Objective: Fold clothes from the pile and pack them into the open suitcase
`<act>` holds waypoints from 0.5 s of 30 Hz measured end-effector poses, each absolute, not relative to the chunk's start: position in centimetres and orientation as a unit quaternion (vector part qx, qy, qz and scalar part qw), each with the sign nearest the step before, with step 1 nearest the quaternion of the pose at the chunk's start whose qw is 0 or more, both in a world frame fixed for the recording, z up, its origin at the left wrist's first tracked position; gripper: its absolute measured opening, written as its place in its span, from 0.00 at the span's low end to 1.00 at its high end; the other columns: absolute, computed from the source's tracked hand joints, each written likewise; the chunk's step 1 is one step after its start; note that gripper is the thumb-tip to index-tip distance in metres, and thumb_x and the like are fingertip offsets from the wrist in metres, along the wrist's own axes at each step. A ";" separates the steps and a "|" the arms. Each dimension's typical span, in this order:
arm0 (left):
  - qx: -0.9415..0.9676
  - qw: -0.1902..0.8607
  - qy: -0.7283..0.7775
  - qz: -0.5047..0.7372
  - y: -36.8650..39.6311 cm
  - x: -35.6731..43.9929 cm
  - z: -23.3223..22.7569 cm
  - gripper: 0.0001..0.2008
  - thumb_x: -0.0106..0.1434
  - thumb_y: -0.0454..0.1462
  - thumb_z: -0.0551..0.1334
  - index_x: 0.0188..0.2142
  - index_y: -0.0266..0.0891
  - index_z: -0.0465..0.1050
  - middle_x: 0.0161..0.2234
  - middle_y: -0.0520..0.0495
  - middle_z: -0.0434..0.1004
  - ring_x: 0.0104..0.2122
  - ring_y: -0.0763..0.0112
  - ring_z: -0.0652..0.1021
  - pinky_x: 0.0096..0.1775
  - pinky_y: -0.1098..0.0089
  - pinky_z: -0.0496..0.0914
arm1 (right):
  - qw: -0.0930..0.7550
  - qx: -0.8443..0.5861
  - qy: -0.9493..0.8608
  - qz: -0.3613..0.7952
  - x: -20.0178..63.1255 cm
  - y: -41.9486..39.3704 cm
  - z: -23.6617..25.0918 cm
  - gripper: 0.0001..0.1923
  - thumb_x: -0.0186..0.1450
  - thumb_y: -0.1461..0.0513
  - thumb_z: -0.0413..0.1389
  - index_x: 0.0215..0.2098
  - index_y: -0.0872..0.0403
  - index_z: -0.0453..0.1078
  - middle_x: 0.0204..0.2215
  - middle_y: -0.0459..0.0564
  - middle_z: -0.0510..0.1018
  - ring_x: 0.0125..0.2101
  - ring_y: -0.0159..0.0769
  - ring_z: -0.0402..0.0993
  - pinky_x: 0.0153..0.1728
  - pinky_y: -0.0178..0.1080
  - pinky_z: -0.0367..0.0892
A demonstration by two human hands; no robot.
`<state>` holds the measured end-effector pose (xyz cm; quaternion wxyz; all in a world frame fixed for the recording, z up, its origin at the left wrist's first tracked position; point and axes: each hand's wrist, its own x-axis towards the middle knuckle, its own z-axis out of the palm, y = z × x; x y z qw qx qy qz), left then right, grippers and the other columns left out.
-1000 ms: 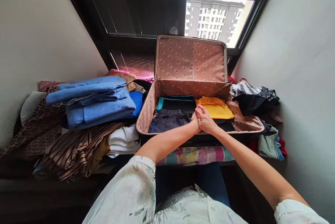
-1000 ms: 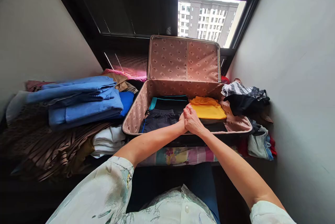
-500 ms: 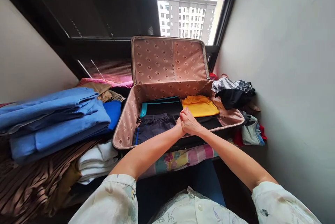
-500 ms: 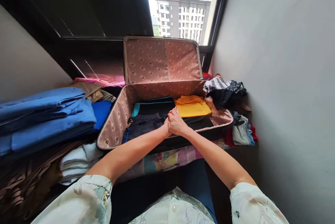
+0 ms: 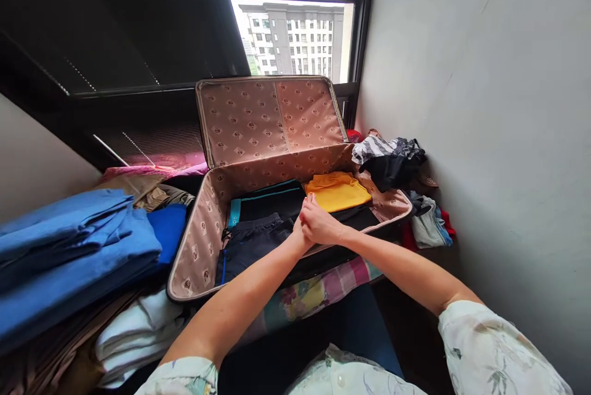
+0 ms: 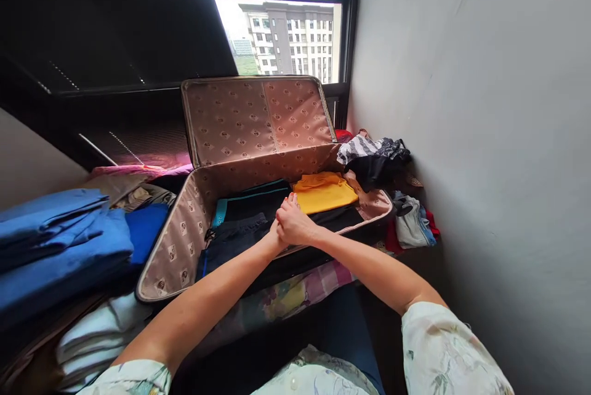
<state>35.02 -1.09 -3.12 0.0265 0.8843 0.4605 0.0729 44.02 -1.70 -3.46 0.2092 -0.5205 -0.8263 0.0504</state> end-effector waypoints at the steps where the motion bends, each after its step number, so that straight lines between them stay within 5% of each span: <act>1: 0.895 0.012 0.443 0.055 -0.7 34.5 -3.0 0.27 0.71 0.28 0.51 0.66 0.33 0.70 0.60 0.35 0.76 0.64 0.51 0.71 0.63 0.56 0.66 | 0.229 -0.535 -0.812 0.052 45.7 -1.0 -2.3 0.18 0.65 0.65 0.52 0.51 0.62 0.74 0.52 0.66 0.74 0.57 0.50 0.68 0.66 0.53 0.61; 4: 0.922 -0.026 0.383 -0.047 -0.1 33.5 -2.9 0.22 0.68 0.29 0.55 0.59 0.25 0.74 0.57 0.26 0.77 0.62 0.46 0.74 0.67 0.51 0.58 | 0.311 -0.633 -0.709 -0.013 54.1 1.9 2.2 0.18 0.69 0.62 0.51 0.55 0.58 0.72 0.54 0.64 0.74 0.56 0.50 0.68 0.63 0.50 0.63; 7: 0.933 -0.012 0.332 -0.139 0.0 33.3 -3.2 0.15 0.69 0.31 0.57 0.50 0.30 0.79 0.48 0.29 0.82 0.50 0.49 0.82 0.62 0.50 0.62 | 0.338 -0.803 -0.486 -0.076 65.0 4.4 6.1 0.23 0.71 0.59 0.52 0.61 0.61 0.67 0.59 0.70 0.70 0.60 0.55 0.64 0.63 0.53 0.60; 11: 0.940 -0.003 0.304 -0.155 0.0 33.5 -3.5 0.13 0.69 0.33 0.59 0.50 0.31 0.78 0.47 0.31 0.82 0.48 0.50 0.83 0.57 0.53 0.65 | 0.284 -0.931 -0.231 0.014 75.9 6.4 7.4 0.40 0.70 0.47 0.58 0.68 0.67 0.60 0.65 0.77 0.63 0.65 0.62 0.58 0.62 0.56 0.60; 15: 0.942 0.018 0.290 -0.170 -0.1 33.5 -3.4 0.13 0.71 0.35 0.60 0.51 0.32 0.77 0.47 0.32 0.82 0.48 0.50 0.83 0.56 0.53 0.66 | 0.197 -0.937 -0.285 0.046 80.3 8.8 6.3 0.35 0.72 0.47 0.55 0.67 0.63 0.64 0.65 0.75 0.64 0.68 0.60 0.54 0.62 0.56 0.60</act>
